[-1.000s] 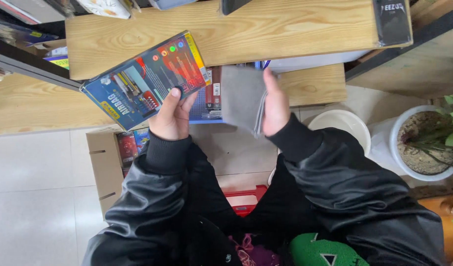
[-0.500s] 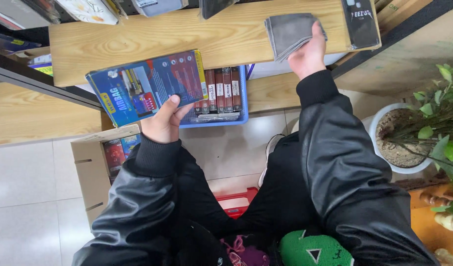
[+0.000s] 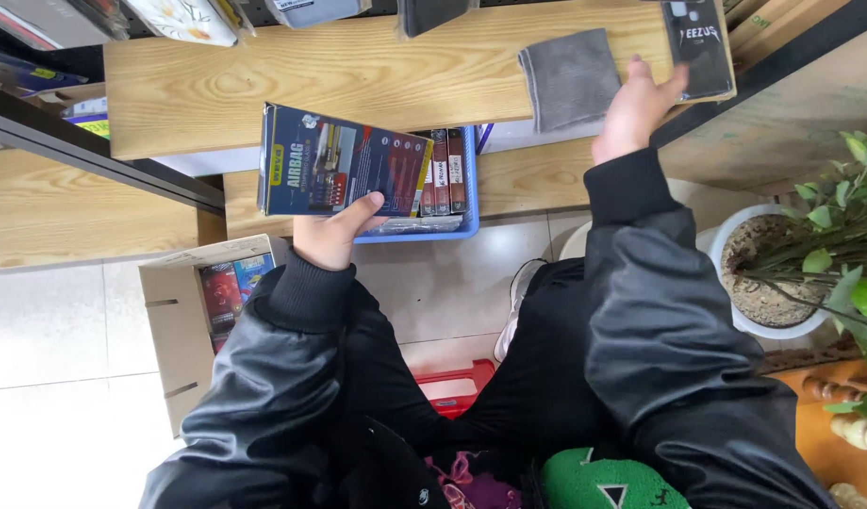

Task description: The person is cleaning screen protector boxes by wiping them with a cloth and then organizing them.

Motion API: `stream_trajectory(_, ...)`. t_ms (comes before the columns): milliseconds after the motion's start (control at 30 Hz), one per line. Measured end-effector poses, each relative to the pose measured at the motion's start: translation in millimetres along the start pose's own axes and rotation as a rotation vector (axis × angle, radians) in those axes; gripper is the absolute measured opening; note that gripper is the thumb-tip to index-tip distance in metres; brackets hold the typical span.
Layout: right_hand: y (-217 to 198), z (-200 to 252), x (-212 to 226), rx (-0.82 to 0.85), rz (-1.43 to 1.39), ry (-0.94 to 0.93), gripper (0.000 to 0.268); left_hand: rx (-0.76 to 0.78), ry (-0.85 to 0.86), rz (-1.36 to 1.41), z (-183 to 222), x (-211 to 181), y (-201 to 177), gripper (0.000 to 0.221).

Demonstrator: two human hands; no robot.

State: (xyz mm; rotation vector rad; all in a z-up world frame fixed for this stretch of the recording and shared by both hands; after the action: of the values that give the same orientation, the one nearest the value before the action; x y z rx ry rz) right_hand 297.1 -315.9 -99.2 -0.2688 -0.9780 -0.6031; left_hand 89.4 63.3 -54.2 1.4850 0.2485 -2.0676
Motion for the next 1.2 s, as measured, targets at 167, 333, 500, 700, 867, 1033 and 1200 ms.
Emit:
stream_trajectory(167, 20.8, 235.5, 85.7, 0.621, -0.236, -0.787, 0.019, 0.033, 0.164, -0.288, -10.8, 8.2, 0.9, 0.031)
stream_trajectory(333, -0.3, 419.4, 42.5, 2.121, -0.194, -0.619, 0.033, 0.120, 0.496, -0.433, 6.0, -22.7, 22.5, 0.038)
stream_trajectory(500, -2.1, 452.6, 26.0, 2.146, -0.228, -0.544, 0.030, 0.068, 0.299, -0.636, 9.3, -16.4, 26.3, 0.048)
stream_trajectory(700, 8.7, 467.9, 20.0, 2.169, -0.322, -0.400, 0.026, 0.088, 0.242, -0.632, 12.5, -15.4, 26.1, 0.054)
stream_trajectory(867, 14.3, 464.7, 22.1, 2.150, -0.387, -0.249, 0.022, 0.147, 0.212, -0.677, 7.4, 2.7, 28.0, 0.058)
stream_trajectory(1033, 15.6, 467.9, 19.1, 2.123, -0.427, -0.144, 0.019, 0.160, 0.238, -0.749, 4.4, 5.1, 30.4, 0.054)
stream_trajectory(1200, 21.0, 468.8, 19.1, 2.114, -0.461, -0.028, 0.016, 0.217, 0.253, -0.805, 7.0, 3.4, 36.4, 0.049)
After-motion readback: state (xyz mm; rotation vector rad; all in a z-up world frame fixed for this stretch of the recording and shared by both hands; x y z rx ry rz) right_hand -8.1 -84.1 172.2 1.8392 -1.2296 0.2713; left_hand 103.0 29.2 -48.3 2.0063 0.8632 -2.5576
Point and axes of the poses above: each hand's wrist, its own z-axis away from the middle knuckle, its own y-axis out of the palm, x = y × z, the point moved 9 cm from there along -z, towards the middle knuckle, and after that the axes turned 3 degrees about -x, right-handed, at the moved point
